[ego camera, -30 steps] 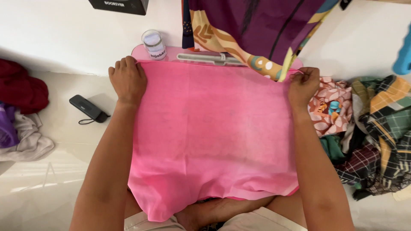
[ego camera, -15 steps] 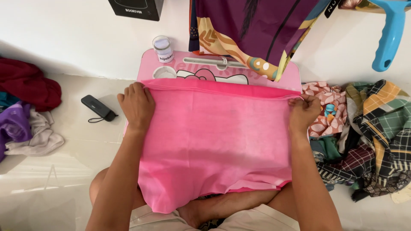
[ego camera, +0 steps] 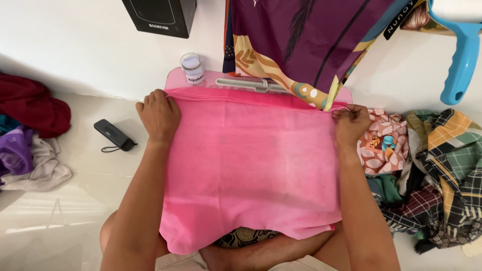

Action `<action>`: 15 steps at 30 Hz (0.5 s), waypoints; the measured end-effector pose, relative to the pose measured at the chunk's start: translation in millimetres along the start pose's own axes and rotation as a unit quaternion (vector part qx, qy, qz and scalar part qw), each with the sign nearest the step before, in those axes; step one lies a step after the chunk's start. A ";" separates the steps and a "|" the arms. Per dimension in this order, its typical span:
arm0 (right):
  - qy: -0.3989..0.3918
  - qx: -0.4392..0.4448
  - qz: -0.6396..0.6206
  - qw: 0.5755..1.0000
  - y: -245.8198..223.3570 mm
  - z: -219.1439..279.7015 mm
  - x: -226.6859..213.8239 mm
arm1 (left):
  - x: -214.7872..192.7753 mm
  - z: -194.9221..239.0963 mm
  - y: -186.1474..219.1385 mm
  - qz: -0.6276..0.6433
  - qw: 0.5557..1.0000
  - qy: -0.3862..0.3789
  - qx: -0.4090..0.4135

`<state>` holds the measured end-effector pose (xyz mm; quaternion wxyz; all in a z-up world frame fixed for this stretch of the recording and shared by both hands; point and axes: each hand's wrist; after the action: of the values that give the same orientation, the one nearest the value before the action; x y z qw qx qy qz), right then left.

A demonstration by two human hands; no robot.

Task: The person folds a pink fabric item on a small Hello Kitty table while sitting on the floor. They smooth the fabric, fold it into a compact rectangle, and use a lint roller to clean the surface before placing the roller back on a nearby shelf.

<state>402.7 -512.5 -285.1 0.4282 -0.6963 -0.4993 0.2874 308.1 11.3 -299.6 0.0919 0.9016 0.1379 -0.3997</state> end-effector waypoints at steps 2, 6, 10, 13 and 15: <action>-0.001 -0.010 -0.005 1.000 5.4 -4.7 3.5 | -0.2 -2.4 2.3 0.040 0.999 0.002 -0.001; 0.004 -0.013 -0.022 1.000 6.2 -6.6 -5.1 | -20.1 -4.1 1.4 0.079 0.996 0.029 0.010; 0.008 -0.042 -0.042 0.998 -27.7 8.2 -27.1 | -66.6 0.4 -9.3 0.150 0.987 0.048 0.015; 0.011 -0.031 -0.060 0.998 -78.2 41.6 -50.2 | -116.2 18.5 -20.5 0.185 0.979 0.057 0.069; 0.007 -0.025 -0.058 0.998 -104.4 66.3 -70.9 | -151.3 37.3 -26.2 0.207 0.971 0.062 0.101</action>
<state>277.0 -544.6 -225.9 0.4298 -0.6787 -0.5431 0.2444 176.5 -0.7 -212.9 0.0729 0.9382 -0.0875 -0.3269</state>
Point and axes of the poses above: each hand's wrist, its own z-axis away from the middle knuckle, its own x-axis out of the palm, y = z × x, and after that the axes turned 6 degrees about -y, right-handed
